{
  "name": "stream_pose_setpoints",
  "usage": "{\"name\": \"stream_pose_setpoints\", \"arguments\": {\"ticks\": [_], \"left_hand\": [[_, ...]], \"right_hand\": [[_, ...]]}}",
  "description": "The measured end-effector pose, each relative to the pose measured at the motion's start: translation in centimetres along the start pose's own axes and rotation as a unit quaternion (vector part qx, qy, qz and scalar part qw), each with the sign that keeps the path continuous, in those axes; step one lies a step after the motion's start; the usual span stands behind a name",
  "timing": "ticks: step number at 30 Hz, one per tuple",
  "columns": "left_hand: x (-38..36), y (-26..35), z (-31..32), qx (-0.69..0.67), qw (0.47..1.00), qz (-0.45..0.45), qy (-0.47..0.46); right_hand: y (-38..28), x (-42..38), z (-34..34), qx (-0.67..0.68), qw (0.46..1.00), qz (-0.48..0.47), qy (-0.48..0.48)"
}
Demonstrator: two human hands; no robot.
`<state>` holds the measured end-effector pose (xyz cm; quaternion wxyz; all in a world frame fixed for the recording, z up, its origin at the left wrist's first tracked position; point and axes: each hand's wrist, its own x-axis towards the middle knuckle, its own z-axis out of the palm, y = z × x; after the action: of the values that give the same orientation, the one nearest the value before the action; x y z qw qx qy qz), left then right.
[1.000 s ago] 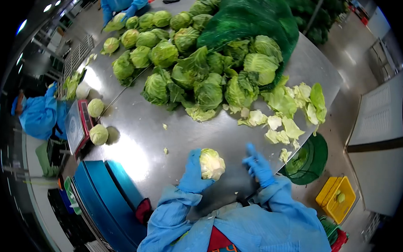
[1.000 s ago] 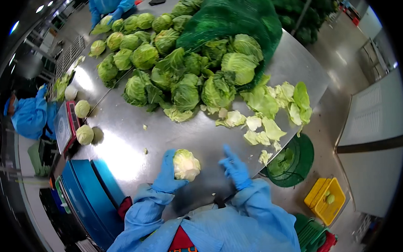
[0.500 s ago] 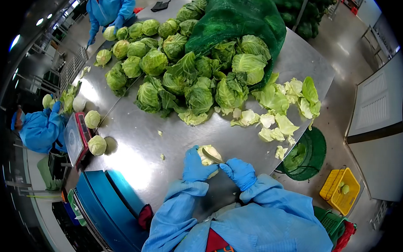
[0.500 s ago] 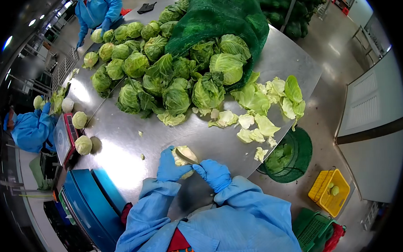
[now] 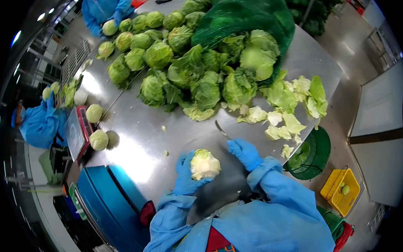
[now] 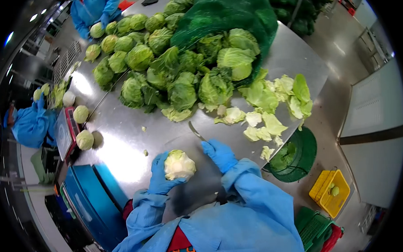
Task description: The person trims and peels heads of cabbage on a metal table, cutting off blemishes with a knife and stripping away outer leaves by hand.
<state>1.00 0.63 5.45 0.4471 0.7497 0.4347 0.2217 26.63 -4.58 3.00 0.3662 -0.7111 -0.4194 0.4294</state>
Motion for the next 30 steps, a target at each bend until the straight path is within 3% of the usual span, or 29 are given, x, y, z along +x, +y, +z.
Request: {"name": "stream_pose_setpoints", "arguments": {"ticks": [1,4,7,8,10,11,13,16,20,22,23,24,26,29,30], "left_hand": [[-1.1,-1.3,-0.6,-0.08,0.997,-0.014,0.008],[-3.5,-2.0,0.4,-0.278,0.957,-0.029,0.079],[-3.4,-0.4,1.3,-0.296,0.939,-0.118,0.128],[-3.5,-1.4,1.2,-0.284,0.943,-0.107,0.135],[-3.8,-4.2,1.1,-0.26,0.95,-0.083,0.148],[-3.9,-4.3,0.7,-0.371,0.905,-0.15,0.143],[-4.6,-4.3,0.0,-0.568,0.766,-0.276,0.122],[-5.6,-5.4,0.0,-0.778,0.584,-0.213,0.097],[-3.9,-2.9,-0.3,-0.822,0.543,-0.129,0.117],[-3.6,-1.7,-0.9,-0.833,0.511,-0.146,0.153],[-3.5,-1.4,-1.1,-0.838,0.494,-0.154,0.17],[-3.5,-1.5,-1.2,-0.836,0.511,-0.147,0.134],[-3.7,-1.9,-1.5,-0.828,0.541,-0.135,0.062],[-3.6,-3.1,-1.2,-0.747,0.601,-0.217,0.185],[-3.3,-3.3,-1.1,-0.684,0.672,-0.227,0.172]], "right_hand": [[-0.1,-0.5,-0.1,0.077,0.997,0.004,-0.028],[0.3,-2.1,0.8,0.247,0.954,0.136,-0.098],[0.5,-2.4,2.1,0.157,0.979,0.097,-0.087],[0.3,-2.4,2.3,0.11,0.988,0.078,-0.074],[-0.3,-2.6,2.1,0.236,0.964,0.086,-0.089],[-0.8,-2.7,2.0,0.299,0.945,0.089,-0.096],[-1.2,-3.0,1.1,0.334,0.927,0.108,-0.132],[-2.0,-3.5,0.6,0.364,0.908,0.131,-0.159],[-0.6,-5.5,3.9,0.401,0.869,0.189,-0.22],[0.4,-6.9,5.6,0.407,0.82,0.29,-0.279],[1.4,-7.8,6.1,0.389,0.824,0.287,-0.296],[2.2,-8.2,6.4,0.371,0.827,0.284,-0.313],[3.2,-7.6,5.9,0.381,0.864,0.249,-0.216],[3.4,-6.3,3.6,0.322,0.929,0.164,-0.077],[2.9,-5.2,2.6,0.289,0.949,0.127,-0.029]]}}
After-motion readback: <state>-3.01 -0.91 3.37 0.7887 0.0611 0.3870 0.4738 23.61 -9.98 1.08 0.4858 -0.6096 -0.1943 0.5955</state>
